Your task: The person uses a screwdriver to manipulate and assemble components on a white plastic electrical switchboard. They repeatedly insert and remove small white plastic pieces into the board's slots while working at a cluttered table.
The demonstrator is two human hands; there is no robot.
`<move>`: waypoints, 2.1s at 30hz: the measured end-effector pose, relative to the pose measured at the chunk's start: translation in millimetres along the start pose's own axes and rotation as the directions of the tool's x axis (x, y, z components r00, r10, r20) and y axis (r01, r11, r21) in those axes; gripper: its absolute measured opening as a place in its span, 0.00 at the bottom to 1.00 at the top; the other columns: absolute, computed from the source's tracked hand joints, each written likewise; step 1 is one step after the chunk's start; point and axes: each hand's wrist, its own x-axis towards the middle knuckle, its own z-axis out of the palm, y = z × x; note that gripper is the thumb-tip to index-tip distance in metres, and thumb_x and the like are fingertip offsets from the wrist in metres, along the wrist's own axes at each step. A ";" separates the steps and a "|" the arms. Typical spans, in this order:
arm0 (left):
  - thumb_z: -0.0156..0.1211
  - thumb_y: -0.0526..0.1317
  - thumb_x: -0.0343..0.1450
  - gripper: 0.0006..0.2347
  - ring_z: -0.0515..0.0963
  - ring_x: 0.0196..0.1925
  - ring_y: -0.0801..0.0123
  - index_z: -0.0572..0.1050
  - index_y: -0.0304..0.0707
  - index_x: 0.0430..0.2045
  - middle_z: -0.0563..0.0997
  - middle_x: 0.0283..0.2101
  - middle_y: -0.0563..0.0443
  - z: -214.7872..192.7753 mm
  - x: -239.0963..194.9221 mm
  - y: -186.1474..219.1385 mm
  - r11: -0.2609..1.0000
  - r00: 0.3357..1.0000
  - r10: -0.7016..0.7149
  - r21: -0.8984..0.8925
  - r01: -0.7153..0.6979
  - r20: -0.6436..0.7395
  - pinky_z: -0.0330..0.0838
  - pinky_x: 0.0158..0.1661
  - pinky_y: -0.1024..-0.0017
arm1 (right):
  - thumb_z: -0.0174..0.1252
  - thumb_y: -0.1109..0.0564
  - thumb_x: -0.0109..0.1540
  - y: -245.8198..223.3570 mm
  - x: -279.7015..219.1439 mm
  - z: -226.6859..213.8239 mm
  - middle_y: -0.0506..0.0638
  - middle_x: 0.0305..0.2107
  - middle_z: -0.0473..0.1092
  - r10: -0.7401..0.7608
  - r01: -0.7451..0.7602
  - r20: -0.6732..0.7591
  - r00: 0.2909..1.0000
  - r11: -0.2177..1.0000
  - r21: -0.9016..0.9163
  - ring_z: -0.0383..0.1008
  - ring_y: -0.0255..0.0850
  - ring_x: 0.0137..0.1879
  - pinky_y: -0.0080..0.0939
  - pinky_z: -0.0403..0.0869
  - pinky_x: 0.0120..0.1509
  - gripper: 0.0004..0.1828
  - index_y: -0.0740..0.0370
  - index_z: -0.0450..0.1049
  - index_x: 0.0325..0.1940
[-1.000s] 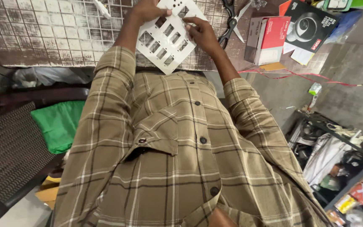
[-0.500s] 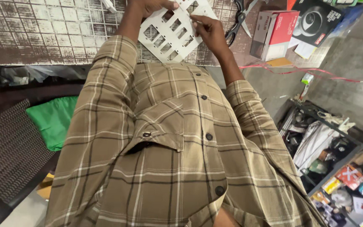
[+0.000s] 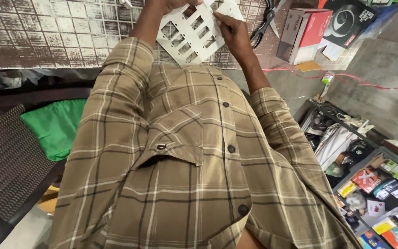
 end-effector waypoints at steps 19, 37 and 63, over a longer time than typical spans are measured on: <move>0.67 0.44 0.75 0.10 0.82 0.31 0.74 0.79 0.36 0.37 0.82 0.31 0.54 -2.9 5.2 -2.5 0.996 0.996 0.086 -0.035 -0.087 -0.016 0.83 0.37 0.69 | 0.58 0.61 0.72 23.6 3.6 1.7 0.38 0.24 0.65 -0.002 -0.006 0.040 0.999 0.981 0.192 0.61 0.27 0.31 0.31 0.66 0.37 0.15 0.65 0.77 0.63; 0.63 0.44 0.75 0.10 0.82 0.31 0.73 0.80 0.35 0.39 0.82 0.32 0.53 0.1 -1.4 8.8 0.999 0.998 -0.017 0.034 0.019 -0.057 0.83 0.38 0.69 | 0.58 0.61 0.72 -3.3 5.4 -4.3 0.41 0.23 0.67 -0.057 0.056 0.044 0.997 0.998 0.036 0.63 0.28 0.30 0.32 0.66 0.35 0.14 0.63 0.78 0.62; 0.53 0.49 0.82 0.16 0.71 0.22 0.75 0.77 0.37 0.31 0.76 0.24 0.55 12.8 13.6 -14.1 0.972 0.999 0.040 0.233 -0.034 -0.019 0.73 0.32 0.71 | 0.54 0.66 0.63 -87.6 37.3 2.3 0.68 0.40 0.77 0.130 0.010 0.160 0.978 0.747 -0.665 0.80 0.60 0.43 0.56 0.75 0.48 0.16 0.61 0.81 0.53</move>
